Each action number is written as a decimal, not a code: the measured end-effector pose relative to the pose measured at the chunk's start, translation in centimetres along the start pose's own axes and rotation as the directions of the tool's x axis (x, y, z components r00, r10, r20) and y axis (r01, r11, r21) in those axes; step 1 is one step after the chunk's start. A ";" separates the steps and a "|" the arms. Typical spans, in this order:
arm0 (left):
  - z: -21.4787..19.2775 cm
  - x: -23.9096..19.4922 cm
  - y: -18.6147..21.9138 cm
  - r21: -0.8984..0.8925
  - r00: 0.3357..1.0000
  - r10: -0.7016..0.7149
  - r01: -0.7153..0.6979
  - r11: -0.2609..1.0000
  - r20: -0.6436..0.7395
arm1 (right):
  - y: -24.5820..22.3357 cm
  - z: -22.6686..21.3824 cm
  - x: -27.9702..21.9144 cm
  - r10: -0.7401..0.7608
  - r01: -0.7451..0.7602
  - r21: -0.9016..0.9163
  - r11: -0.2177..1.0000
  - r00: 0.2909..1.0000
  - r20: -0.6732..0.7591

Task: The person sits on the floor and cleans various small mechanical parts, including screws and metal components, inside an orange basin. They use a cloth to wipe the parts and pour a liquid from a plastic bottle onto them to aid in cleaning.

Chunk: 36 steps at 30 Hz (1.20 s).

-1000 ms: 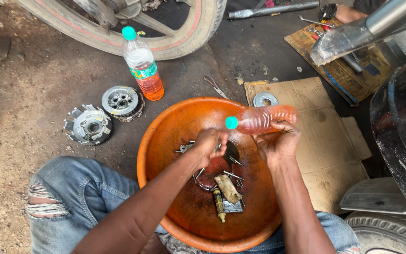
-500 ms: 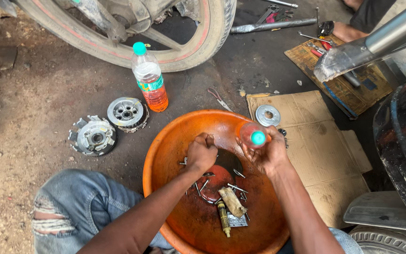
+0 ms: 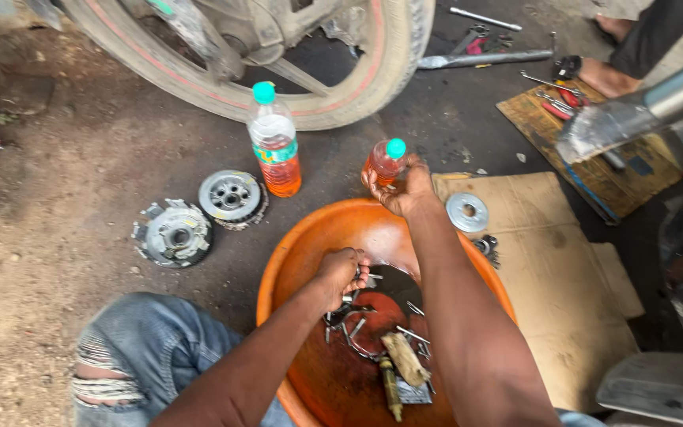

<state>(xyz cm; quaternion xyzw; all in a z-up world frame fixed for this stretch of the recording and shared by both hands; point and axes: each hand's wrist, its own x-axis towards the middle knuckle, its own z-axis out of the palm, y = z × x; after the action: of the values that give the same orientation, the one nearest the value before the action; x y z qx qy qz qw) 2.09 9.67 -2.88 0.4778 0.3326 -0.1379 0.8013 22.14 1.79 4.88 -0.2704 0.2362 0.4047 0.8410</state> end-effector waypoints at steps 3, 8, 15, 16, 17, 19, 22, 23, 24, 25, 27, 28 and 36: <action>-1.3 0.6 0.2 -0.051 0.999 0.007 -0.009 0.999 -0.041 | 0.8 -0.6 3.7 0.016 -0.014 0.036 0.999 0.997 -0.070; -1.9 0.9 0.5 -0.013 0.999 -0.001 0.001 1.000 -0.049 | 0.6 -0.7 5.4 -0.026 0.045 0.106 0.993 0.985 -0.170; -0.6 -0.6 0.5 0.016 0.999 -0.046 0.045 0.999 0.004 | 0.9 -0.4 1.1 -0.086 0.084 -0.016 0.996 0.968 -0.234; -0.4 -0.9 0.6 0.021 0.999 -0.050 0.050 0.999 0.000 | 0.9 -0.3 0.3 -0.074 0.065 -0.046 0.997 0.969 -0.236; -0.1 -1.2 0.8 0.027 0.998 -0.055 0.055 0.998 -0.005 | 0.7 -0.3 -0.4 -0.063 0.046 -0.076 0.996 0.969 -0.239; 0.6 -1.7 1.2 0.036 0.999 -0.037 0.038 0.999 -0.032 | 0.4 -0.8 -2.0 -0.118 0.051 -0.297 0.953 0.971 -0.210; 1.4 -1.7 1.4 0.097 1.000 0.004 -0.001 0.995 -0.027 | 1.4 -3.6 -5.5 -0.209 0.100 -0.741 0.664 0.976 -0.056; 1.1 -1.5 1.3 0.149 1.000 -0.002 -0.002 0.989 0.030 | 2.2 -4.8 -6.9 -0.189 0.110 -0.827 0.551 0.982 0.005; 0.8 -1.3 1.2 0.202 0.996 -0.012 -0.006 0.979 0.086 | 3.1 -6.1 -8.4 -0.159 0.125 -0.896 0.426 0.985 0.062; 0.5 -0.9 1.1 0.264 0.993 -0.068 0.040 0.964 0.098 | 3.8 -7.3 -9.8 -0.136 0.071 -0.957 0.282 0.990 0.033; 0.5 0.2 1.3 0.391 0.978 -0.174 0.116 0.913 0.117 | 4.5 -9.9 -12.2 -0.113 -0.033 -0.999 -0.028 0.993 -0.030; 0.8 0.5 0.8 0.320 0.989 -0.034 -0.015 0.947 0.146 | 4.8 -11.3 -12.8 -0.212 0.077 -0.996 0.037 0.975 0.067; 2.2 0.5 -2.1 0.803 0.834 0.507 -0.449 0.391 0.219 | 7.9 -14.0 -16.8 -0.516 0.186 -0.955 -0.233 0.808 0.283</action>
<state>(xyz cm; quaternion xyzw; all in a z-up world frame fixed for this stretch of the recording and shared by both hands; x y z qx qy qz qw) 2.21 6.76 -3.97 0.8755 0.0997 -0.0275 0.4720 3.83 -12.45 2.76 -0.8926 -0.1347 0.1462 0.4046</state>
